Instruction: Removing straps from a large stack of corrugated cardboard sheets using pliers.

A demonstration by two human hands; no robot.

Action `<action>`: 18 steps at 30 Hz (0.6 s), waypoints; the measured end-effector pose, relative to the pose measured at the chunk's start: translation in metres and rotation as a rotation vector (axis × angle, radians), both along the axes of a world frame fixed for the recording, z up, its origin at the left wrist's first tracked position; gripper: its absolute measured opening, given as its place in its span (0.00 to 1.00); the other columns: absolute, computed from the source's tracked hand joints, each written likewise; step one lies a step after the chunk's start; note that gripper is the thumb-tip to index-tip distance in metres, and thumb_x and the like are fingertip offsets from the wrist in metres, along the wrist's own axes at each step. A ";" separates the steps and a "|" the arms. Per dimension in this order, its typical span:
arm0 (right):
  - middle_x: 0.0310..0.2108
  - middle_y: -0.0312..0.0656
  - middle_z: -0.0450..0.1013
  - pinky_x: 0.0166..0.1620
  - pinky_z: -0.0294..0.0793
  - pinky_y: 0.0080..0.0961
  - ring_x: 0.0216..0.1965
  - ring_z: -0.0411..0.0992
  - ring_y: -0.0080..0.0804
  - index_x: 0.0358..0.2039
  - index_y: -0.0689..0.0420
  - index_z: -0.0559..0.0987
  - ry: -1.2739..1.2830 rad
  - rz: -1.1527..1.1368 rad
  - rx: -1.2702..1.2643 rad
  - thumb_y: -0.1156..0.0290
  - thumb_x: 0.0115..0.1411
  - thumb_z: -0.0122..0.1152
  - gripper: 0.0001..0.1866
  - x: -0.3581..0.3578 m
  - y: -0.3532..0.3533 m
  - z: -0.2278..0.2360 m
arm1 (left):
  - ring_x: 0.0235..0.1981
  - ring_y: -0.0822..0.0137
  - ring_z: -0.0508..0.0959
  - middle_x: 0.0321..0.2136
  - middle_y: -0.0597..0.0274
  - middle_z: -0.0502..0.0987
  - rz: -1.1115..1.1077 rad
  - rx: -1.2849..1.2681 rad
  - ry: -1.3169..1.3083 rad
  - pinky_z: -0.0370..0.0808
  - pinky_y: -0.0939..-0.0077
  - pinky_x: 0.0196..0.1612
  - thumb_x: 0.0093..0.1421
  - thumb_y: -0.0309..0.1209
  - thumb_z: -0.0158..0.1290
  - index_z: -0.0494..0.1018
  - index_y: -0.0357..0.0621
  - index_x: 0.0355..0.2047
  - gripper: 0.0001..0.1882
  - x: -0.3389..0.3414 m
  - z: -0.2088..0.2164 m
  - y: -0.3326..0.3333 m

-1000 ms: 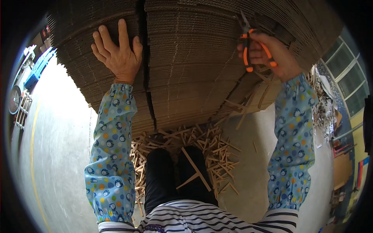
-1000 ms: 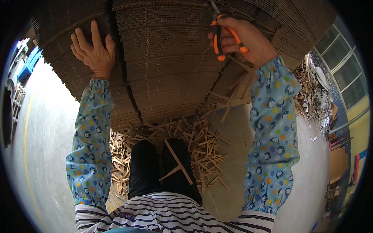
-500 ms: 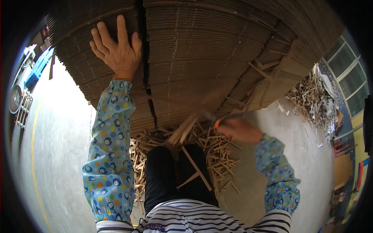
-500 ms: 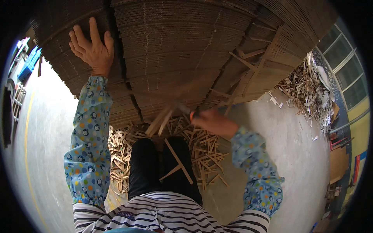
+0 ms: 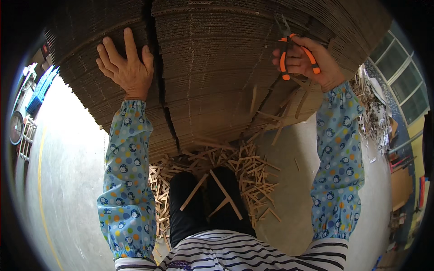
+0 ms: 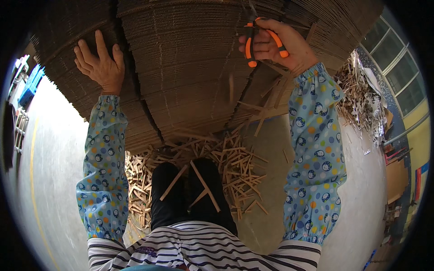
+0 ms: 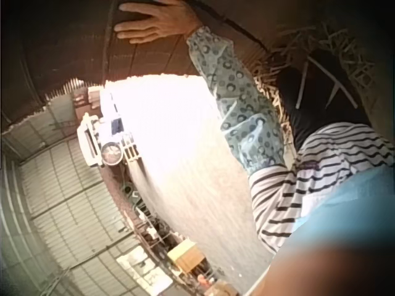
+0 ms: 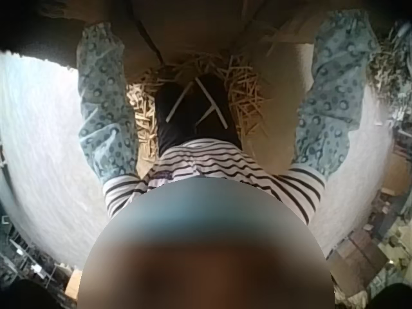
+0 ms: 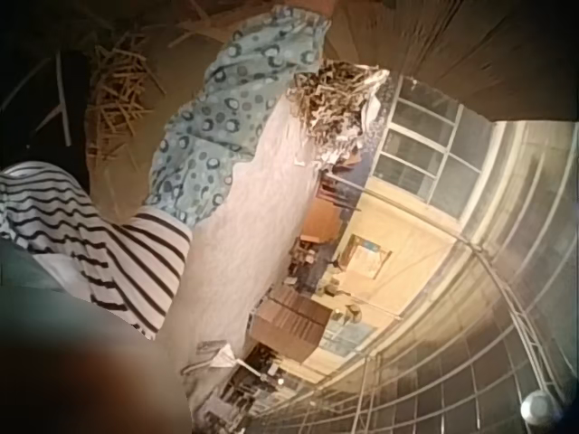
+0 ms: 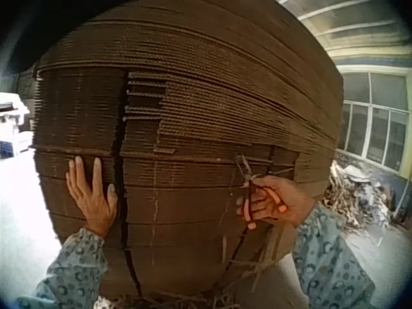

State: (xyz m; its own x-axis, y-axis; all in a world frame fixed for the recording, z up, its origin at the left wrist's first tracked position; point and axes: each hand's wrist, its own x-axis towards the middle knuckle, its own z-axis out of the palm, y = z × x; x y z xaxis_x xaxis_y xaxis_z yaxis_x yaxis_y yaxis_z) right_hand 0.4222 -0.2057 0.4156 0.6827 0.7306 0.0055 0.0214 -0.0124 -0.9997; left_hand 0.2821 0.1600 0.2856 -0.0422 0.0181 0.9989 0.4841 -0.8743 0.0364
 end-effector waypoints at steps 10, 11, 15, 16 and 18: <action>0.25 0.43 0.74 0.29 0.76 0.27 0.22 0.73 0.32 0.41 0.61 0.72 0.113 0.168 -0.095 0.58 0.65 0.49 0.18 -0.071 0.015 -0.072 | 0.64 0.46 0.47 0.63 0.48 0.50 0.056 0.014 0.009 0.47 0.42 0.61 0.64 0.52 0.42 0.66 0.57 0.59 0.27 -0.006 -0.004 0.013; 0.25 0.42 0.74 0.28 0.76 0.26 0.21 0.73 0.32 0.42 0.60 0.72 0.109 0.046 -0.266 0.57 0.65 0.48 0.18 -0.099 0.012 -0.100 | 0.64 0.46 0.48 0.62 0.48 0.50 0.045 0.019 -0.017 0.47 0.43 0.61 0.64 0.52 0.42 0.66 0.57 0.59 0.27 -0.003 0.001 0.009; 0.30 0.45 0.75 0.30 0.76 0.28 0.26 0.75 0.32 0.45 0.61 0.71 0.162 0.026 -0.244 0.56 0.66 0.44 0.20 -0.075 -0.007 -0.134 | 0.64 0.46 0.49 0.62 0.49 0.51 -0.014 0.006 -0.053 0.47 0.44 0.62 0.64 0.52 0.42 0.67 0.58 0.59 0.26 0.010 0.001 -0.006; 0.33 0.47 0.75 0.31 0.77 0.29 0.28 0.75 0.32 0.46 0.61 0.71 0.114 0.094 -0.085 0.56 0.66 0.44 0.20 -0.069 -0.007 -0.122 | 0.64 0.46 0.49 0.62 0.49 0.52 -0.026 0.002 -0.049 0.47 0.44 0.62 0.63 0.52 0.42 0.67 0.58 0.58 0.26 0.010 0.000 -0.006; 0.37 0.48 0.76 0.36 0.78 0.32 0.34 0.76 0.35 0.46 0.62 0.71 0.096 0.160 0.101 0.57 0.65 0.47 0.20 -0.060 0.007 -0.080 | 0.64 0.46 0.49 0.62 0.49 0.52 -0.005 0.006 -0.032 0.47 0.44 0.62 0.64 0.52 0.42 0.67 0.58 0.58 0.26 0.001 -0.001 0.001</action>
